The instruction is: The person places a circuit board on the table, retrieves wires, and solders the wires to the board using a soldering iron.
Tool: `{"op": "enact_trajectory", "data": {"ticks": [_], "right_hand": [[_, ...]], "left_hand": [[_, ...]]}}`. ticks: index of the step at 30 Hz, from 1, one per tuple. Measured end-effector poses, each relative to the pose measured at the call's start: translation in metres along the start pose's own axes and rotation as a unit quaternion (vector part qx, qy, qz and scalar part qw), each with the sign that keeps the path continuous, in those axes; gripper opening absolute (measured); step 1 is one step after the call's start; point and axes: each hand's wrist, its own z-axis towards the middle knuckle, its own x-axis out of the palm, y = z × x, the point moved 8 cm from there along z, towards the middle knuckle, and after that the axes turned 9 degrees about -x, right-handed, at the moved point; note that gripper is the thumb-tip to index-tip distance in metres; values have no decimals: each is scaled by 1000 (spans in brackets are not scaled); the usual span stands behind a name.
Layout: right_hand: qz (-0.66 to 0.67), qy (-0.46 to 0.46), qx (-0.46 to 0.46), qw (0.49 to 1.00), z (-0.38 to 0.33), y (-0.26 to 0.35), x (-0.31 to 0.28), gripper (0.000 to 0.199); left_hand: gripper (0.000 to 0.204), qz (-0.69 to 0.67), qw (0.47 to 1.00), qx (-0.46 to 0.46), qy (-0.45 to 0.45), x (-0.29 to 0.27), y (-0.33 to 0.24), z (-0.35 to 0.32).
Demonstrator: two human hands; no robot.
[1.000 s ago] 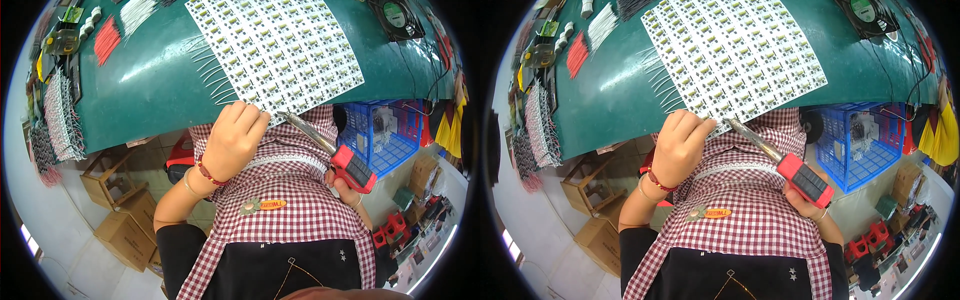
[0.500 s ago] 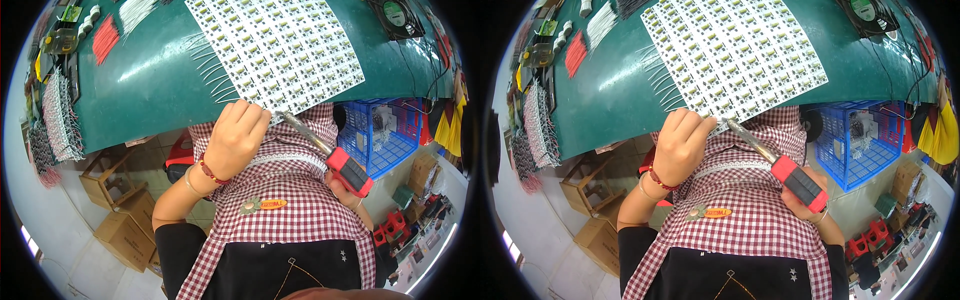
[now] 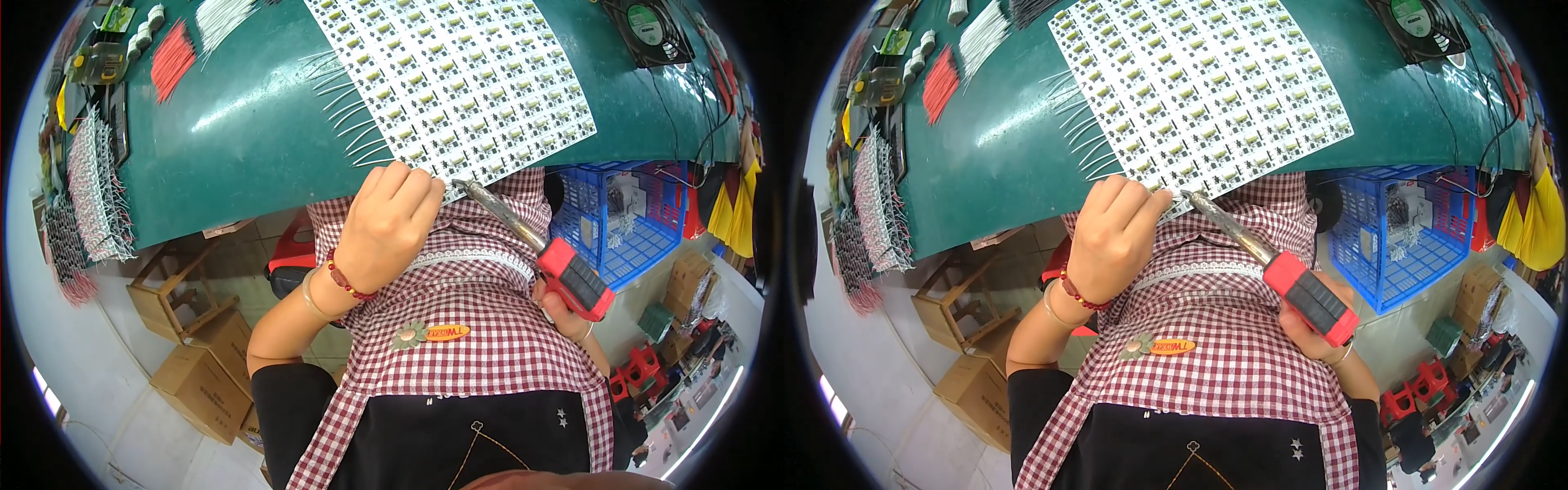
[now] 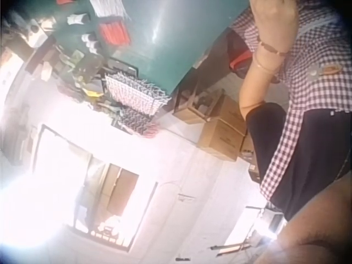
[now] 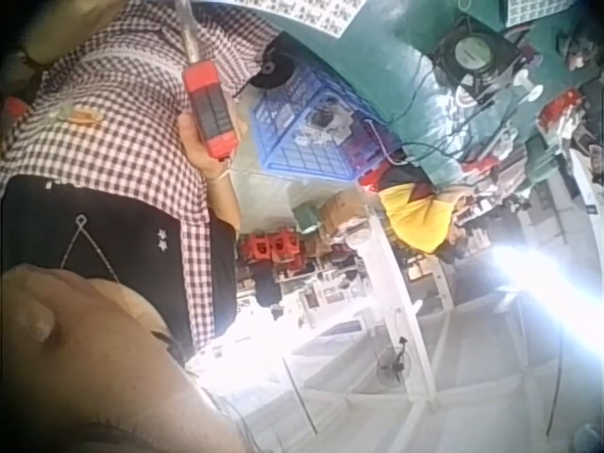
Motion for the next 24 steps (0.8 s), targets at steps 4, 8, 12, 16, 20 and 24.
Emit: {"op": "enact_trajectory", "data": {"ticks": [4, 8, 12, 16, 20, 24], "right_hand": [[-29, -15, -74, 997, 16, 27, -2, 19], [-59, -22, -72, 995, -5, 3, -5, 19], [-40, -28, -52, 997, -12, -7, -8, 18], [-14, -9, -33, 999, -9, -8, -6, 20], [-23, -26, -22, 999, -15, -17, -10, 23], [-40, -36, -28, 998, -24, -34, -14, 25]], "left_hand": [[29, -2, 1000, -1, 2, 1, 0, 0], [29, -4, 1000, 1, -2, 0, 0, 0], [29, 1, 1000, -1, 7, 0, -1, 0], [29, 20, 1000, 1, 8, -1, -2, 0], [28, 49, 999, -2, 11, -3, -3, -2], [27, 60, 998, -23, -15, -24, -4, -6]]}}
